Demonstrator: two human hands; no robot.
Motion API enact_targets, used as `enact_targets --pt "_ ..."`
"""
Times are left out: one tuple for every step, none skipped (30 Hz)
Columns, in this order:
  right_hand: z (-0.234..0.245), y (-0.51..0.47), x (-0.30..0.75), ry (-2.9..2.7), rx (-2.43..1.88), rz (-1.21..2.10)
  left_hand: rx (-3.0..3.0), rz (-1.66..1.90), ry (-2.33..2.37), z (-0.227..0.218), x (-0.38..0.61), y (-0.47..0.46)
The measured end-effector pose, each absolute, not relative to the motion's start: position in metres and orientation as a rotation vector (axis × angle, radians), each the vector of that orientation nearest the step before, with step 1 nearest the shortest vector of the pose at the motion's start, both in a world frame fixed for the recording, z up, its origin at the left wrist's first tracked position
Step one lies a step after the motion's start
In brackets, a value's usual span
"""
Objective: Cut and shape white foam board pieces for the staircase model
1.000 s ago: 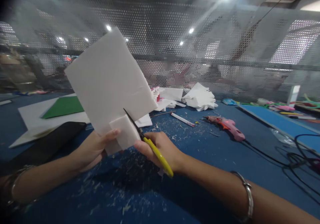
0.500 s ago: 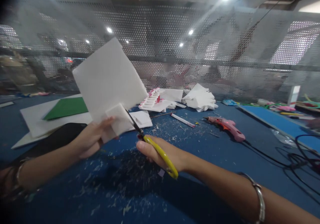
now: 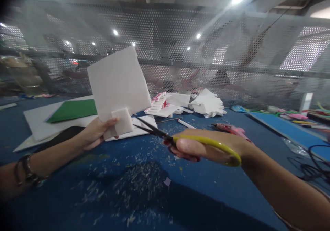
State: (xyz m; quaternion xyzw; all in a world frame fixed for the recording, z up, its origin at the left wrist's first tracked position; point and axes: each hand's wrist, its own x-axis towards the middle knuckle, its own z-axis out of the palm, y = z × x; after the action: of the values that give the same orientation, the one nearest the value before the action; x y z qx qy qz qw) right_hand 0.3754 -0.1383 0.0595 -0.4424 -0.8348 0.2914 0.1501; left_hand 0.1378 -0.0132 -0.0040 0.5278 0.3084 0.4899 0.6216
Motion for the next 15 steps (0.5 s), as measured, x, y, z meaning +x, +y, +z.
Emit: enact_targets --pt "0.062 -0.138 0.375 -2.419 -1.250 0.894 1.236 1.106 0.714 -0.004 0.138 -0.013" --pt "0.063 -0.137 0.373 -2.420 -1.230 0.919 1.250 1.081 0.718 -0.005 0.138 -0.015" --pt "0.064 -0.136 0.372 -2.413 -1.215 0.917 1.254 1.054 0.720 -0.004 0.139 -0.017" --pt "0.063 -0.135 0.371 -2.424 -1.205 0.914 1.251 1.028 0.718 -0.004 0.140 -0.020" --pt "0.063 -0.134 0.370 -2.438 -1.195 0.910 1.243 1.001 0.711 -0.003 0.141 -0.024" --pt "0.062 -0.133 0.369 -2.443 -1.194 0.904 1.236 0.967 0.704 -0.002 0.142 -0.028" --pt "0.061 -0.133 0.369 -2.450 -1.202 0.907 1.230 0.937 0.695 -0.001 0.142 -0.032" --pt "0.060 -0.134 0.368 -2.446 -1.219 0.907 1.228 0.911 0.685 0.001 0.142 -0.036" --pt "0.060 -0.135 0.368 -2.439 -1.236 0.904 1.226 0.893 0.678 0.002 0.143 -0.039" --pt "0.060 -0.136 0.368 -2.433 -1.255 0.891 1.227 0.886 0.676 0.004 0.143 -0.042" --pt "0.061 -0.137 0.368 -2.433 -1.279 0.868 1.233 0.886 0.675 0.005 0.142 -0.044" --pt "0.063 -0.138 0.367 -2.433 -1.305 0.838 1.242 0.895 0.675 0.006 0.142 -0.045" --pt "0.065 -0.139 0.366 -2.433 -1.331 0.814 1.254 0.902 0.674 0.006 0.142 -0.046" --pt "0.067 -0.139 0.365 -2.433 -1.358 0.809 1.266 0.903 0.674 0.007 0.141 -0.046" --pt "0.068 -0.139 0.365 -2.434 -1.382 0.819 1.274 0.903 0.672 0.007 0.141 -0.045"
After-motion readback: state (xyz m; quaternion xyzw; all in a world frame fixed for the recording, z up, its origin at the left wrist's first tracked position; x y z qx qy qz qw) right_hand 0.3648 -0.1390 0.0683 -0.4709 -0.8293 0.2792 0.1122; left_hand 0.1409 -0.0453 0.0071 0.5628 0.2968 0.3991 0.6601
